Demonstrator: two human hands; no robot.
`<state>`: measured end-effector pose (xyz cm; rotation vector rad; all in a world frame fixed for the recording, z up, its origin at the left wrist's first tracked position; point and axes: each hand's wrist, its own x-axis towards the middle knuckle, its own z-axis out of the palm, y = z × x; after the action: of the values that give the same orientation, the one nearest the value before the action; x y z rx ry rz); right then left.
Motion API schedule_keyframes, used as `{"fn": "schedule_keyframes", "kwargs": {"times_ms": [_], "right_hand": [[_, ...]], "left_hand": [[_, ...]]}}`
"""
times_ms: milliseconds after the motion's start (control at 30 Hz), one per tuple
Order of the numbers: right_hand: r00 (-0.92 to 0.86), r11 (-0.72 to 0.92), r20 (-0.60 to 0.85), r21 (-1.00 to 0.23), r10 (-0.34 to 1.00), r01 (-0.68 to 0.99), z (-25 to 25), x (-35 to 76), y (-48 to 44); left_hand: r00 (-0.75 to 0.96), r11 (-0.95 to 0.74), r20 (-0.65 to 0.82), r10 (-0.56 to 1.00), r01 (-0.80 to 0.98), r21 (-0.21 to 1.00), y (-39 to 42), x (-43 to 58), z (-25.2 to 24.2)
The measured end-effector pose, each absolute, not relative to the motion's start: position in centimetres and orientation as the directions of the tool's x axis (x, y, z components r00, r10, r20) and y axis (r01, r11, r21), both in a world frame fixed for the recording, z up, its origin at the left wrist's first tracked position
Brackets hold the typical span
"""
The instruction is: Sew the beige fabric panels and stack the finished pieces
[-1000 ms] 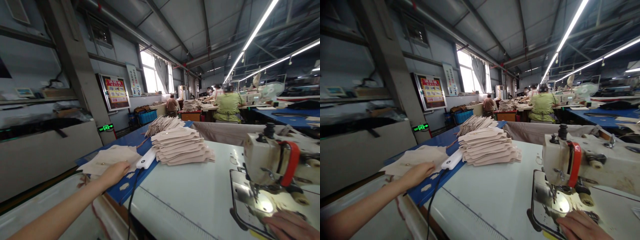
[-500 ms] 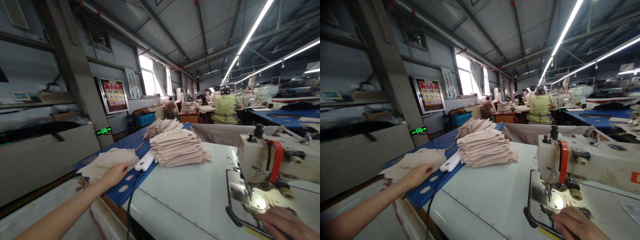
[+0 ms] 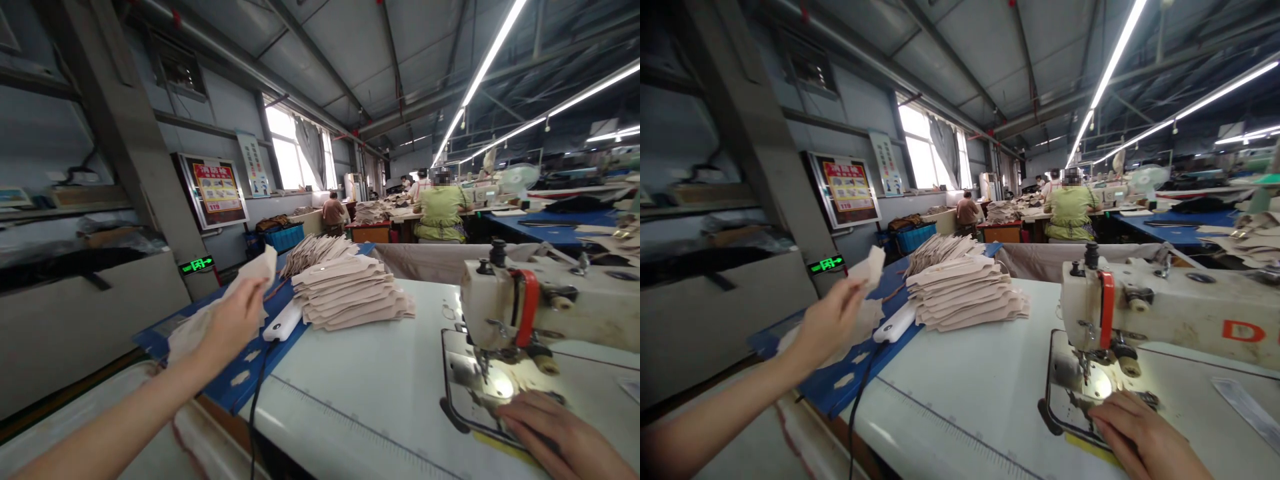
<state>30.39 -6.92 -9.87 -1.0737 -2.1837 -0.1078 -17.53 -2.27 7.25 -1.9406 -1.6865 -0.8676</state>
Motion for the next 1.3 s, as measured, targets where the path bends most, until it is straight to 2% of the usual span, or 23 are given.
{"fn": "schedule_keyframes", "kwargs": {"times_ms": [100,167,233,300,433,633,900,1033,1167,1233,1300], "right_hand": [[-0.353,0.550,0.481,-0.367,0.803,0.750,-9.0,29.7,-7.5],[-0.337,0.518,0.436,-0.410,0.834,0.751,-8.2,29.3,-7.9],[-0.328,0.497,0.413,-0.416,0.849,0.761,-7.6,29.0,-8.0],[-0.321,0.492,0.418,-0.409,0.850,0.769,-7.2,28.9,-8.0],[-0.306,0.489,0.447,-0.383,0.840,0.783,-7.2,29.0,-7.7],[-0.362,0.539,0.462,-0.342,0.810,0.770,-6.8,28.4,-8.1],[-0.551,0.659,0.398,-0.219,0.733,0.719,-6.1,26.5,-8.6],[-0.525,0.636,0.384,-0.267,0.759,0.724,-6.1,26.2,-8.8],[-0.553,0.662,0.387,-0.251,0.738,0.707,-6.7,26.7,-8.8],[-0.580,0.701,0.424,-0.223,0.696,0.678,-7.1,27.1,-8.6],[-0.581,0.722,0.463,-0.217,0.669,0.657,-7.4,27.4,-8.3]], "left_hand": [[0.369,-0.453,0.555,0.745,0.891,0.015,-3.5,-10.9,1.4],[0.629,-0.681,0.430,0.648,0.731,-0.044,-4.5,-6.6,-2.8],[0.766,-0.801,0.379,0.520,0.591,-0.095,-5.3,-2.7,-5.7],[0.815,-0.854,0.381,0.436,0.509,-0.111,-5.8,0.4,-6.9],[0.800,-0.874,0.413,0.435,0.486,-0.020,-5.3,3.5,-5.9],[0.772,-0.859,0.407,0.488,0.509,0.064,-2.3,2.8,-5.7],[0.777,-0.792,0.152,0.610,0.599,0.119,-1.3,4.2,-7.6],[0.742,-0.749,0.116,0.660,0.639,0.173,-2.8,4.6,-6.7],[0.663,-0.702,0.236,0.711,0.645,0.301,-2.4,0.7,-4.7],[0.515,-0.618,0.350,0.783,0.706,0.346,-1.4,-3.8,-3.0],[0.279,-0.449,0.454,0.846,0.832,0.325,-0.2,-9.7,-0.8]]}}
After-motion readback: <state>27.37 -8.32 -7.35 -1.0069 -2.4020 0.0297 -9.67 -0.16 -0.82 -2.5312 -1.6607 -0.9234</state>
